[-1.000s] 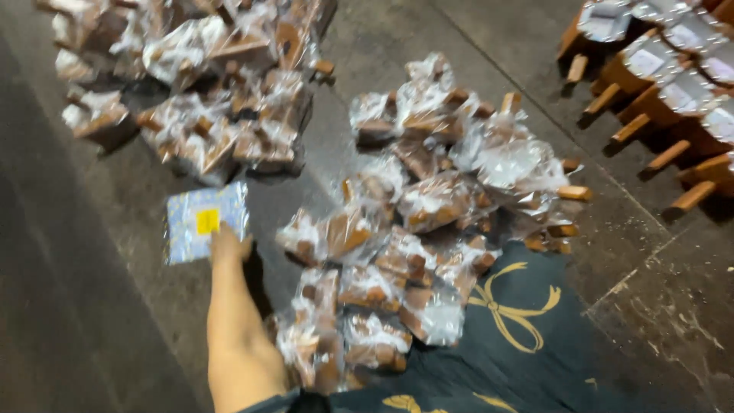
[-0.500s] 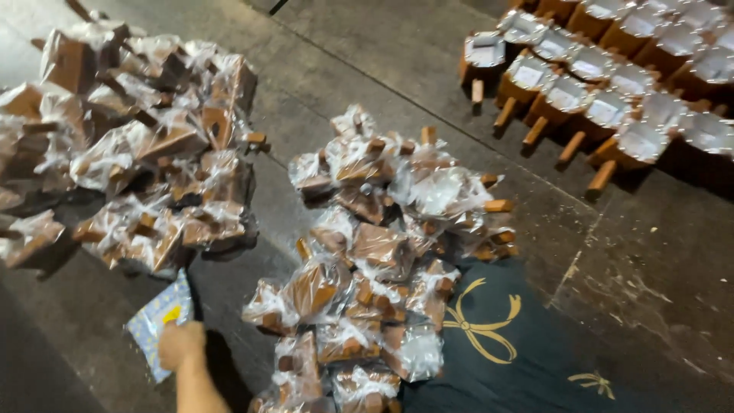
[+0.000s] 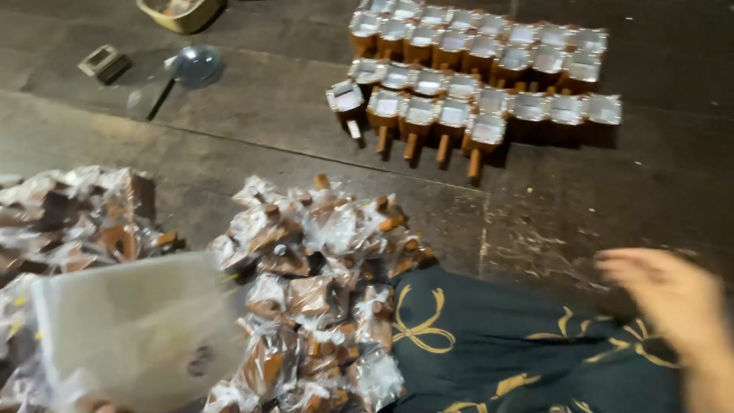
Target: The person packages components by placing them into plastic bags, sealing the bags by hand, and then placing them into larger white pouches.
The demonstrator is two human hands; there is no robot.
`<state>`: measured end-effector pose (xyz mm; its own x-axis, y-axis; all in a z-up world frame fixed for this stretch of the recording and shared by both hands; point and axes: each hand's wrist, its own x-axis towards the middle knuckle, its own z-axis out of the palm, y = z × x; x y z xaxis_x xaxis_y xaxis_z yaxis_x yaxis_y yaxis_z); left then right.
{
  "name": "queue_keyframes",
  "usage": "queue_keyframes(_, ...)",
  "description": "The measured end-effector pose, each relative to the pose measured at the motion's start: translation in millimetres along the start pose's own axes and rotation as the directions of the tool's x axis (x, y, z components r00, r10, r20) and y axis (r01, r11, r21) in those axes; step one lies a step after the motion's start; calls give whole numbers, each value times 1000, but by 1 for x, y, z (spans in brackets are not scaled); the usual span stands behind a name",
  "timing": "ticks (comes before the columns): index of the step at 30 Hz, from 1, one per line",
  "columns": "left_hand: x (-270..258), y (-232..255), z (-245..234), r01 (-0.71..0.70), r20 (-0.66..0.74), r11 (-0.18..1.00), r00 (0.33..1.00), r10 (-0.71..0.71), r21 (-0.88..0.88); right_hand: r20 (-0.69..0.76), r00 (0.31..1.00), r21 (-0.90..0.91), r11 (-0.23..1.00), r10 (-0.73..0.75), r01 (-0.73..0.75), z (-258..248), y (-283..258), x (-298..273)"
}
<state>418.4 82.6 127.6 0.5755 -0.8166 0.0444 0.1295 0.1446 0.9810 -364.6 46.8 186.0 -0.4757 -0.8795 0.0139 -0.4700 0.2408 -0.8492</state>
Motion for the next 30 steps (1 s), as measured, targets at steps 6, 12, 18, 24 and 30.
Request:
queue_keyframes(6,-91,-16,252,53,107,981,994,-33,-188,561,828,456,838,-8,-300,129,-42,-44)
queue_keyframes(12,-140,-75,341,510,707,567,679,196,-647,601,782,776,351,-162,-524,140,-46,-60)
queue_keyframes(18,-168,-86,358,685,459,713,590,-664,150,367,929,688,661,37,-298,107,5,-51)
queue_keyframes(24,-204,-50,374,-344,706,894,707,45,287,389,919,454,856,59,-247,124,-16,-55)
queue_keyframes(30,-213,-58,393,-167,679,975,734,24,147,618,780,439,866,-96,-241,130,-54,-52)
